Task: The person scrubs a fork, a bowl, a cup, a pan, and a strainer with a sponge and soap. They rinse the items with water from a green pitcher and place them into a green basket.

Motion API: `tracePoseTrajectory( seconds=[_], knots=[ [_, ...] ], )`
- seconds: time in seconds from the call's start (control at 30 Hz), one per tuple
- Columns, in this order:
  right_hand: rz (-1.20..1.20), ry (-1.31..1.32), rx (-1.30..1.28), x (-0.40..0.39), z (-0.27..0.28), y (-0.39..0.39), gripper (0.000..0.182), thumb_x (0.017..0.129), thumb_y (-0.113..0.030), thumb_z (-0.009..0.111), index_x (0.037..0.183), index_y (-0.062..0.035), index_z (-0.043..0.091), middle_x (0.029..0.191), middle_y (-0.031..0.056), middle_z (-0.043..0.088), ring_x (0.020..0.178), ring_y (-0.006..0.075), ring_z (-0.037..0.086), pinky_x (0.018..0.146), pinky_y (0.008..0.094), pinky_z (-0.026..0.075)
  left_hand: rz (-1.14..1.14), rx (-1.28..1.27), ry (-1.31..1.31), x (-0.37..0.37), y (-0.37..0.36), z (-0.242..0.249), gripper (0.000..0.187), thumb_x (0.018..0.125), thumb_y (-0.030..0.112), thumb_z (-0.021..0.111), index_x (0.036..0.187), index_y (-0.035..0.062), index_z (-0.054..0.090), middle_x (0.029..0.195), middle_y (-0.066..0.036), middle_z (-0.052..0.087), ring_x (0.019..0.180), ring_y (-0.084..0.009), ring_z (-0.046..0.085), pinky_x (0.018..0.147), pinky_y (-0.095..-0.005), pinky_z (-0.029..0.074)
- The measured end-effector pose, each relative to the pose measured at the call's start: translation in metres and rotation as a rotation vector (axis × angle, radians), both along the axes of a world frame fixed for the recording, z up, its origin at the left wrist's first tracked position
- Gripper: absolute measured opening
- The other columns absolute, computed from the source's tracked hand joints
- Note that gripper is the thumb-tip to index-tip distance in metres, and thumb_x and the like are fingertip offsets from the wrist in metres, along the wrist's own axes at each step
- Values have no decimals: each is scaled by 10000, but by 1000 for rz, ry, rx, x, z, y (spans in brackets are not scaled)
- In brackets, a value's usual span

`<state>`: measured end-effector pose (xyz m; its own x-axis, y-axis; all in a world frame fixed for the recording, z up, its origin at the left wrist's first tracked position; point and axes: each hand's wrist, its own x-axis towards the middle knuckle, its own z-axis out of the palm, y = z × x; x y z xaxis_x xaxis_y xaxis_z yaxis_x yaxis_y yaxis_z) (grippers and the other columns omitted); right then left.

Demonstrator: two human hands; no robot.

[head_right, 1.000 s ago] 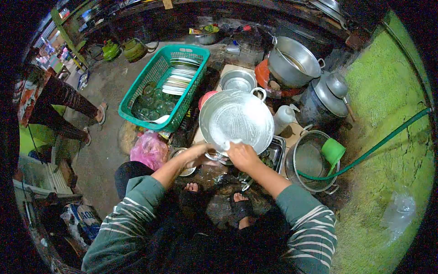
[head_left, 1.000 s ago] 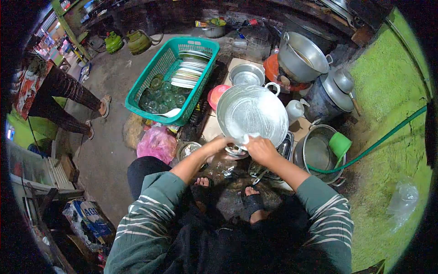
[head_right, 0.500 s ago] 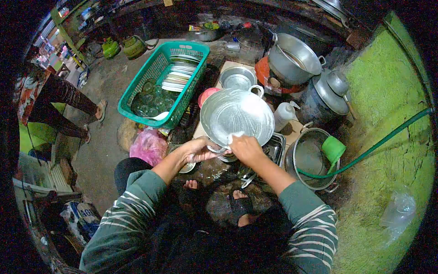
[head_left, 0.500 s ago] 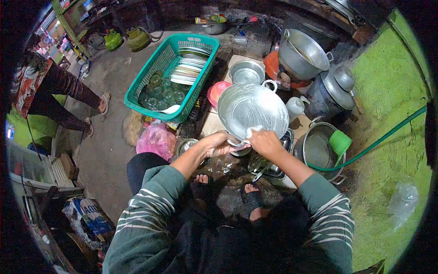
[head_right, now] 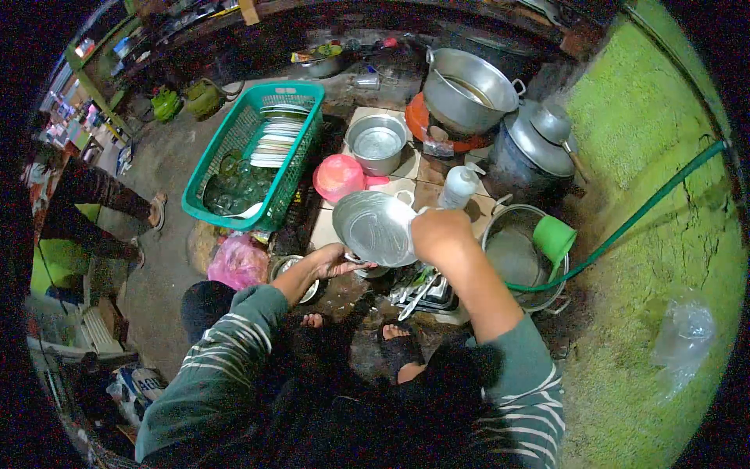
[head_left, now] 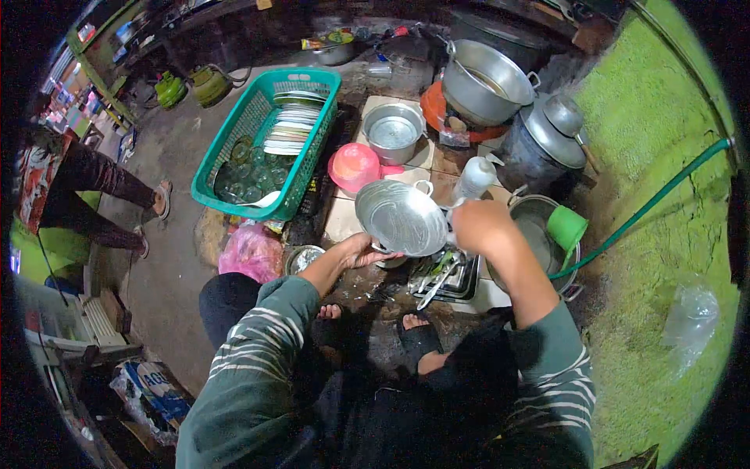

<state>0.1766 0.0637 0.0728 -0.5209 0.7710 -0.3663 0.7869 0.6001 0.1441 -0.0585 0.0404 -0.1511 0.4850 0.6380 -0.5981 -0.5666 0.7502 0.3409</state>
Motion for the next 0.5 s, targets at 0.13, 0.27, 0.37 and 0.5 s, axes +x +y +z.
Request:
tracePoseTrajectory(
  seconds=[0.13,0.27,0.37,0.5],
  knots=[
    [-71,131,38,31,25,-2,207,747,-165,561,848,-33,685,907,172,664,820,317,657,717,428,525,51,-69,-125,22,27,-29,414,963,100,317,1291,-147,264,1230,-331,420,1045,-423,546,847,-397,552],
    [-143,208,-35,62,22,3,336,793,-357,602,829,-26,648,861,201,638,807,367,621,721,454,494,89,-20,-127,52,40,-49,396,956,81,331,1290,-127,285,1239,-305,429,1047,-411,545,848,-404,551],
    [-146,195,-111,82,6,14,343,796,-357,597,879,-27,645,900,207,631,838,378,602,755,449,477,60,24,-72,84,31,-67,379,950,50,323,1290,-116,294,1228,-282,448,1036,-370,559,822,-371,565],
    [-142,221,-148,95,-2,15,341,799,-356,593,868,-25,645,884,211,628,843,382,595,759,449,471,104,94,0,110,-2,-98,348,950,40,338,1262,-111,314,1168,-252,490,973,-321,595,795,-326,577]
  ],
)
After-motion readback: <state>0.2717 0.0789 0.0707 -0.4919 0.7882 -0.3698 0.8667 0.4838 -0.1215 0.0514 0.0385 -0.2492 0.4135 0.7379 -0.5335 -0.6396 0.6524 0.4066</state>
